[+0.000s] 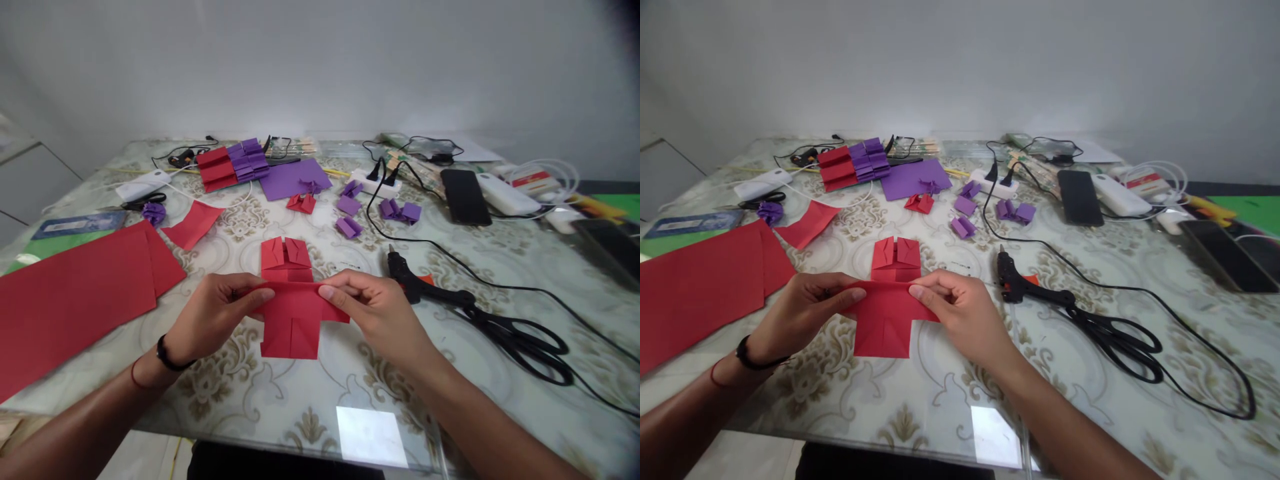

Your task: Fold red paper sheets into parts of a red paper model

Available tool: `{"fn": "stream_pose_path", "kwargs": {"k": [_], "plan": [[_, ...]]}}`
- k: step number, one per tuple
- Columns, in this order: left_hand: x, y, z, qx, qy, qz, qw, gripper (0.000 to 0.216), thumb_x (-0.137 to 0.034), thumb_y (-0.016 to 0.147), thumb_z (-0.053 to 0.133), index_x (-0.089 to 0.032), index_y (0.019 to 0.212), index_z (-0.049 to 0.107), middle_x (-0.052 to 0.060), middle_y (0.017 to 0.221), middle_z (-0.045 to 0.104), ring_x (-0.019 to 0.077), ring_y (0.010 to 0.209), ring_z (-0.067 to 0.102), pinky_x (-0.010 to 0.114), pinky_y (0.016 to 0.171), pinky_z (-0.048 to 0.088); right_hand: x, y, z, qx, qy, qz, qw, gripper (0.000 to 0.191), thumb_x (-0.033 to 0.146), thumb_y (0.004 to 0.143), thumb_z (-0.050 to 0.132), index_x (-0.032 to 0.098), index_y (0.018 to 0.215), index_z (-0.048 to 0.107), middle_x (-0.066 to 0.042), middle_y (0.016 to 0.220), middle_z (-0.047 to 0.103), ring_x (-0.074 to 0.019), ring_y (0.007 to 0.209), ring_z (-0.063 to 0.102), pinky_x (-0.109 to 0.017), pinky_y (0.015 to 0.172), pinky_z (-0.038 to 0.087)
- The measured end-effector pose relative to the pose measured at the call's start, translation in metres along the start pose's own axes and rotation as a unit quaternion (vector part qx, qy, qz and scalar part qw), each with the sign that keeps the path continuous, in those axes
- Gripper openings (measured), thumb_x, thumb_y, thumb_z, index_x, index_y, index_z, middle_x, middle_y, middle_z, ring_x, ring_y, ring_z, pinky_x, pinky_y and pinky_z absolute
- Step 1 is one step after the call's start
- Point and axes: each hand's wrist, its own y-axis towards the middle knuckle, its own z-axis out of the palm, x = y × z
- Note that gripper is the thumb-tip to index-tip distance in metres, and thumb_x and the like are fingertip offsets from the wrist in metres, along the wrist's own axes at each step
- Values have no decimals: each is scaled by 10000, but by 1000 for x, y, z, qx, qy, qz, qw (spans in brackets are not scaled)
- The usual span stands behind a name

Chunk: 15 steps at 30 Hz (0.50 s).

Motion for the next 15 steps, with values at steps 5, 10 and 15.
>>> {"fn": "stream_pose_path", "kwargs": {"k": [5,10,15], "plan": [[-3,0,-4,-7,60,14,998,339,-494,962,687,-194,1000,837,33,866,792,172,748,675,224,611,510,-1,-1,0,2,2,0,1000,253,453,903,728,206,879,776,28,626,570,-122,568,462,-267,532,347],[-4,-4,-4,-46,131,54,989,372,-487,992,633,-186,947,847,10,734,740,140,639,591,221,555,424,3,-3,2,38,-7,-18,999,237,436,926,714,203,931,758,29,649,610,-121,572,496,-258,526,361],[-6,-7,7,-8,142,58,988,334,-442,1004,612,-205,1005,848,11,764,768,148,645,616,233,569,429,9,-7,10,74,-41,-26,996,183,379,948,690,224,921,785,-16,837,774,-155,698,636,-272,612,463]]}}
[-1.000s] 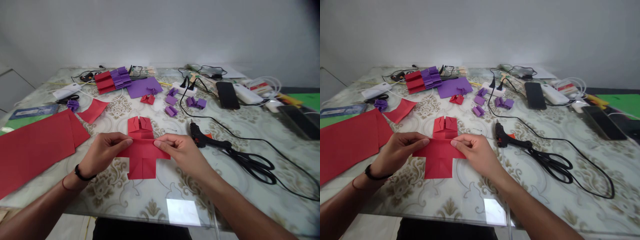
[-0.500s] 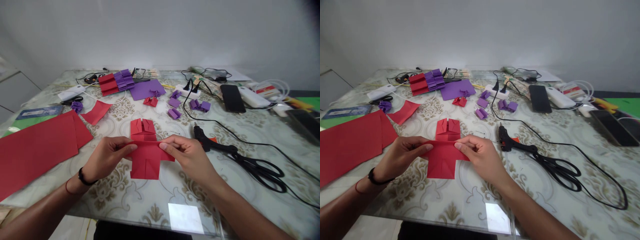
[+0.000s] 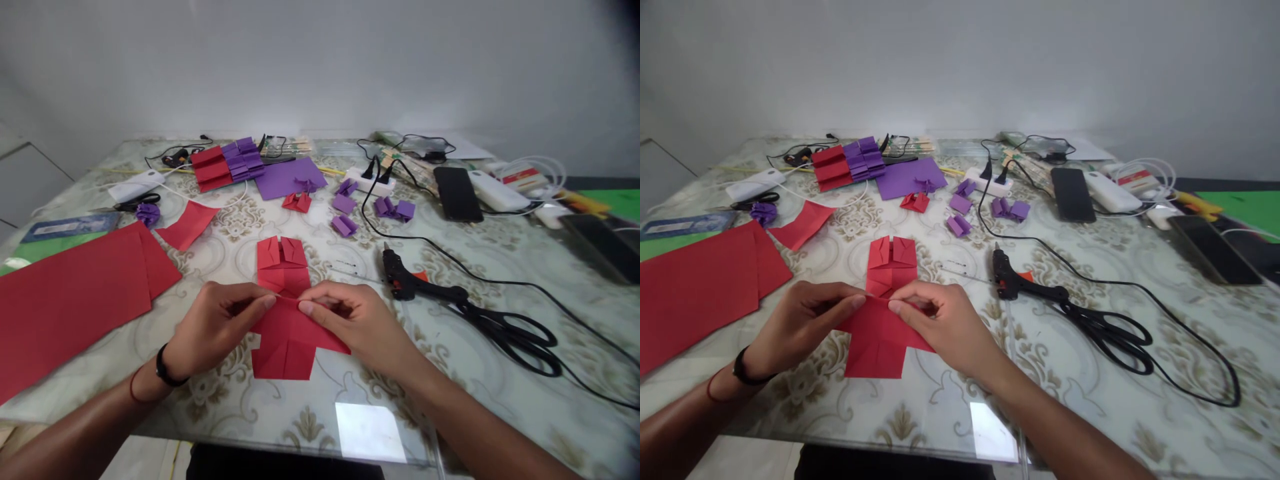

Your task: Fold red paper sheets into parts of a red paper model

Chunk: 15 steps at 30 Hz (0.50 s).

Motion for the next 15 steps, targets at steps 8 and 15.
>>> {"fn": "stream_pose_path", "kwargs": {"k": [8,15], "plan": [[-3,2,-1,3,-34,-9,999,249,-415,963,679,-230,963,845,27,884,826,177,727,695,235,626,487,-1,1,-9,-2,-18,13,1000,194,396,924,708,243,881,819,-11,869,813,-181,733,692,-294,659,511],[0,5,-4,163,14,-32,986,268,-430,940,674,-187,904,782,-43,606,541,100,542,390,207,487,293,0,1,-4,36,-41,28,998,164,368,906,722,241,863,816,-4,814,800,-167,708,668,-276,631,496]]}}
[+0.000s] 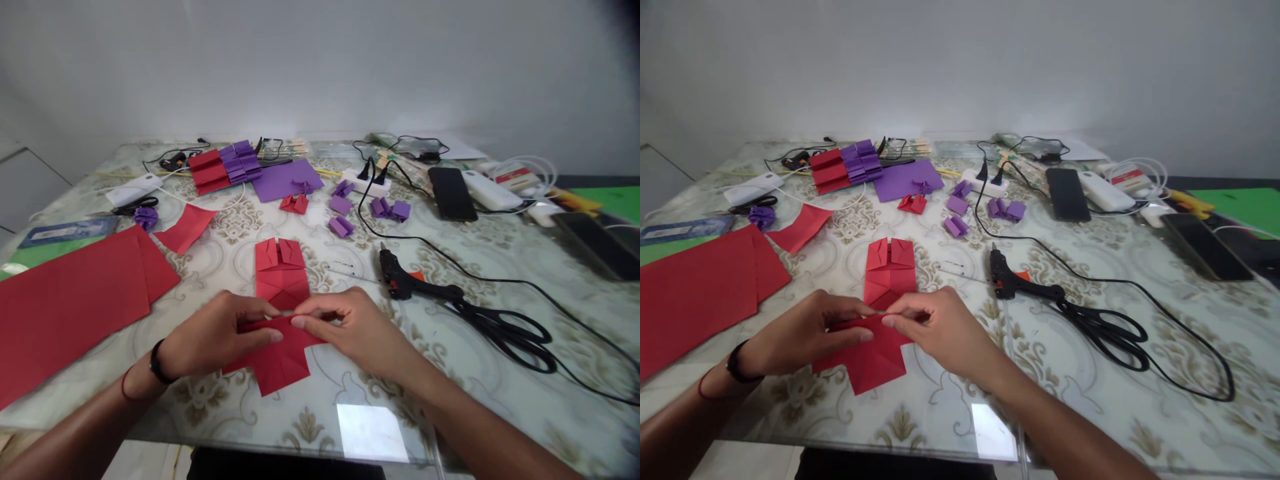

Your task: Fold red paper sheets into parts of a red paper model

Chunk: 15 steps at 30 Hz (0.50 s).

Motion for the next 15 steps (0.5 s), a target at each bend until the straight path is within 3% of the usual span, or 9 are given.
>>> {"fn": "stream_pose_path", "kwargs": {"k": [4,15], "plan": [[-1,1,5,13,47,5,999,342,-367,964,616,-171,684,636,-59,572,417,98,553,309,217,492,236,3,-3,6,-23,14,-16,1000,112,306,908,696,230,885,774,5,778,773,-149,684,661,-265,648,515],[-3,2,13,6,25,32,999,288,-353,1006,547,-183,843,714,-49,644,556,99,584,417,211,553,315,3,-5,11,-7,17,-38,999,79,202,850,660,222,779,689,26,699,692,-133,642,623,-249,614,503]]}}
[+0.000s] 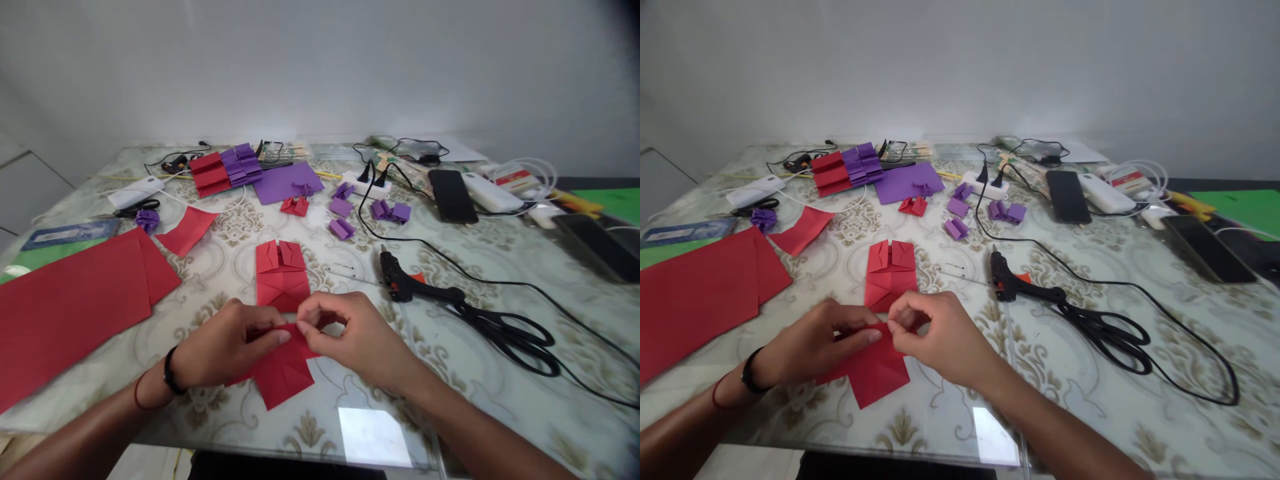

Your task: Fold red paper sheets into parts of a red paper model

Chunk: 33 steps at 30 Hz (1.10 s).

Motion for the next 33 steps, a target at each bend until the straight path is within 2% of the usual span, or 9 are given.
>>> {"fn": "stream_pose_path", "kwargs": {"k": [3,8,14,17,20,23,26,29,33], "plan": [[-1,-1,1,18,-6,23,1000,284,-312,1019,515,-185,861,715,-50,668,559,97,603,419,210,574,330,0,0,3,10,-11,-10,1000,76,161,809,652,222,770,677,30,701,682,-132,652,620,-246,622,499],[-2,-3,1,13,0,69,998,340,-245,1013,510,-175,700,625,-54,623,425,96,585,329,236,575,302,0,-2,3,28,-30,-25,999,106,118,762,627,222,742,624,40,693,657,-125,643,602,-240,622,487],[0,-4,-12,-18,-5,54,998,440,-333,1032,523,-170,630,591,-47,580,349,101,556,276,257,522,255,-5,2,-15,51,-52,-22,997,117,108,743,600,223,725,588,49,688,628,-121,644,583,-243,628,470],[2,-3,-20,-31,-12,33,999,433,-376,1034,524,-159,678,641,-42,596,410,96,569,312,233,519,278,-10,5,-29,64,-68,-7,996,119,109,737,610,223,715,582,45,689,638,-127,651,589,-253,640,472],[3,-3,-20,-46,-1,14,999,381,-370,1025,536,-152,765,709,-35,632,545,90,590,403,206,551,339,-11,7,-34,46,-51,-3,998,71,162,806,636,219,764,628,24,734,677,-137,681,615,-264,674,500],[2,-3,-13,-45,16,11,999,322,-345,1014,554,-165,860,773,-29,670,658,89,600,487,195,584,379,-7,5,-25,38,-29,-3,999,85,294,901,673,214,899,703,-11,844,725,-157,761,660,-267,693,522],[3,-1,-8,-44,-14,2,999,264,-346,994,591,-196,957,804,-19,756,744,99,628,551,195,603,404,-6,3,-12,40,-29,6,999,110,305,922,684,218,857,704,8,783,710,-141,711,632,-249,645,495],[7,2,-10,-63,-70,-29,995,263,-396,965,636,-185,940,791,-2,805,757,116,661,574,196,585,404,-7,4,-11,-7,-30,-2,1000,142,277,931,658,216,804,670,29,705,660,-122,645,583,-242,613,470],[8,2,-14,-89,-49,-46,994,278,-405,948,660,-176,852,786,-21,711,702,97,607,503,194,556,360,-7,5,-19,-27,-24,-13,999,78,265,917,662,213,872,697,9,802,707,-130,717,630,-242,657,496]]}}
